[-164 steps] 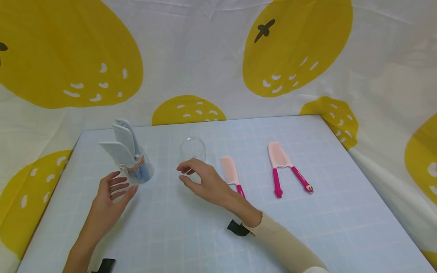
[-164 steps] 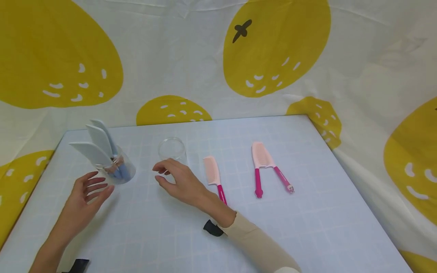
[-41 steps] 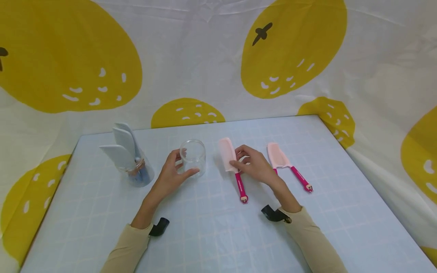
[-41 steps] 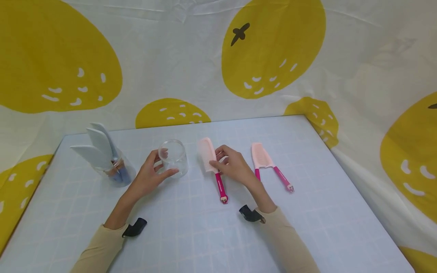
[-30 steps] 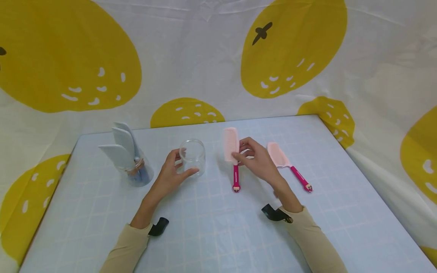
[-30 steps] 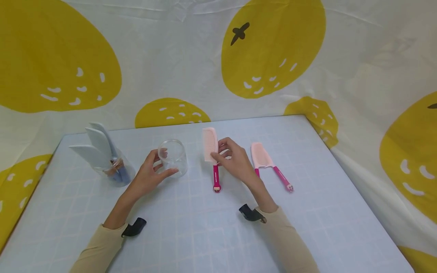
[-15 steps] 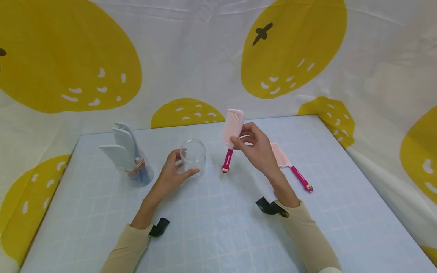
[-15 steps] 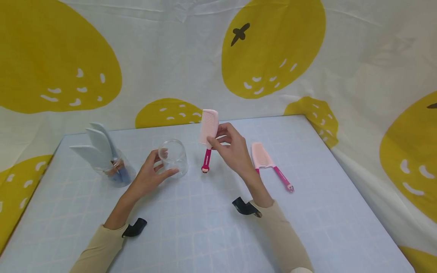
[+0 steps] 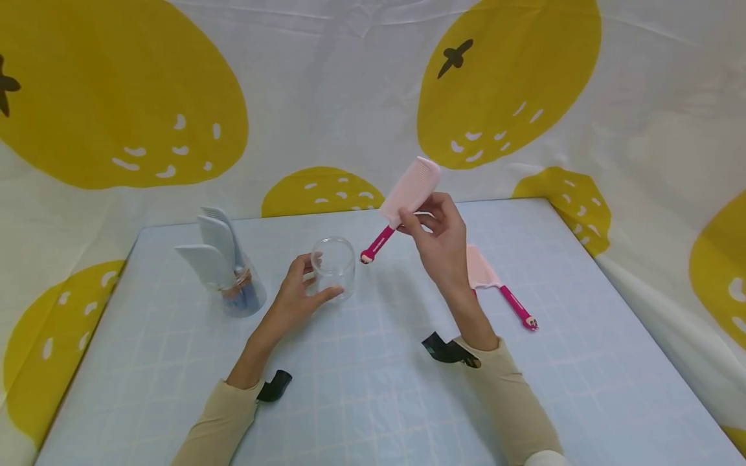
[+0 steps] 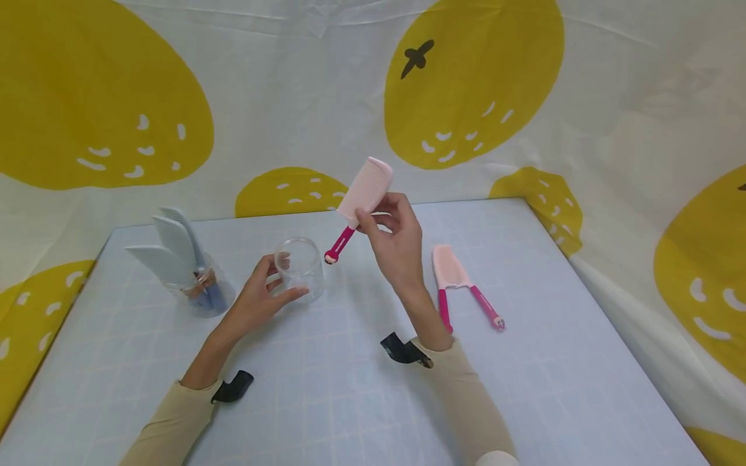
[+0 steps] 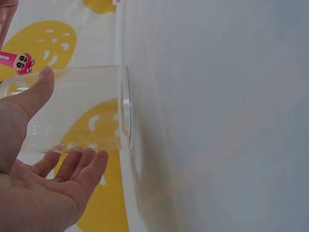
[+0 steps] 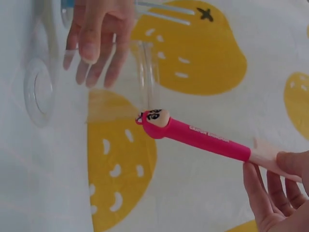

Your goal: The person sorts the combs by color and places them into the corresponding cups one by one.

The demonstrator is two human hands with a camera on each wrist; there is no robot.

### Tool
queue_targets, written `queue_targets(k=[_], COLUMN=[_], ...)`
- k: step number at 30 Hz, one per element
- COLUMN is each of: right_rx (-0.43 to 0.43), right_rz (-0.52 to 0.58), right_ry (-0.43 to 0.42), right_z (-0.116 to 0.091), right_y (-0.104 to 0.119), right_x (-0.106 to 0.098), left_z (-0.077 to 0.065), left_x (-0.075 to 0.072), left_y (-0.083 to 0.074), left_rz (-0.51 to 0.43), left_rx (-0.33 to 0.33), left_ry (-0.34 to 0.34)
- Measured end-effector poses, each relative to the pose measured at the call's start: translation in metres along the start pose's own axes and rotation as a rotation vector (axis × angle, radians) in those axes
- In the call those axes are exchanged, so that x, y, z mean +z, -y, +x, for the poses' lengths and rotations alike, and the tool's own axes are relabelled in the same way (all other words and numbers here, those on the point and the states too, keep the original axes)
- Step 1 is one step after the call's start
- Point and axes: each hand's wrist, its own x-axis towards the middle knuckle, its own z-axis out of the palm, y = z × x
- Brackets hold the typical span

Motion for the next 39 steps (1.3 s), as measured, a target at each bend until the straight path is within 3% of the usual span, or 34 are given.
queue_targets(k=[8, 21, 33, 39], right_rx=[-0.067, 0.002, 0.071, 0.107], right_rz=[0.162, 0.186, 0.084, -0.058], right_ry=[-0.096, -0.029, 0.086, 0.145], right_z=[0.004, -0.001, -0.011, -0.015], right_y=[0.005, -0.003, -0.017, -0.021], right_x=[0.011, 0.044, 0.065, 0.069], left_z=[0.000, 0.000, 0.000, 0.000], left_x=[0.000, 0.001, 0.000, 0.000], left_y=[0.001, -0.001, 0.001, 0.001], left_rz=[-0.008, -0.023, -0.037, -0.015], left_rx=[0.002, 0.001, 0.021, 0.013], left_ry=[0.006, 0.005, 0.007, 0.002])
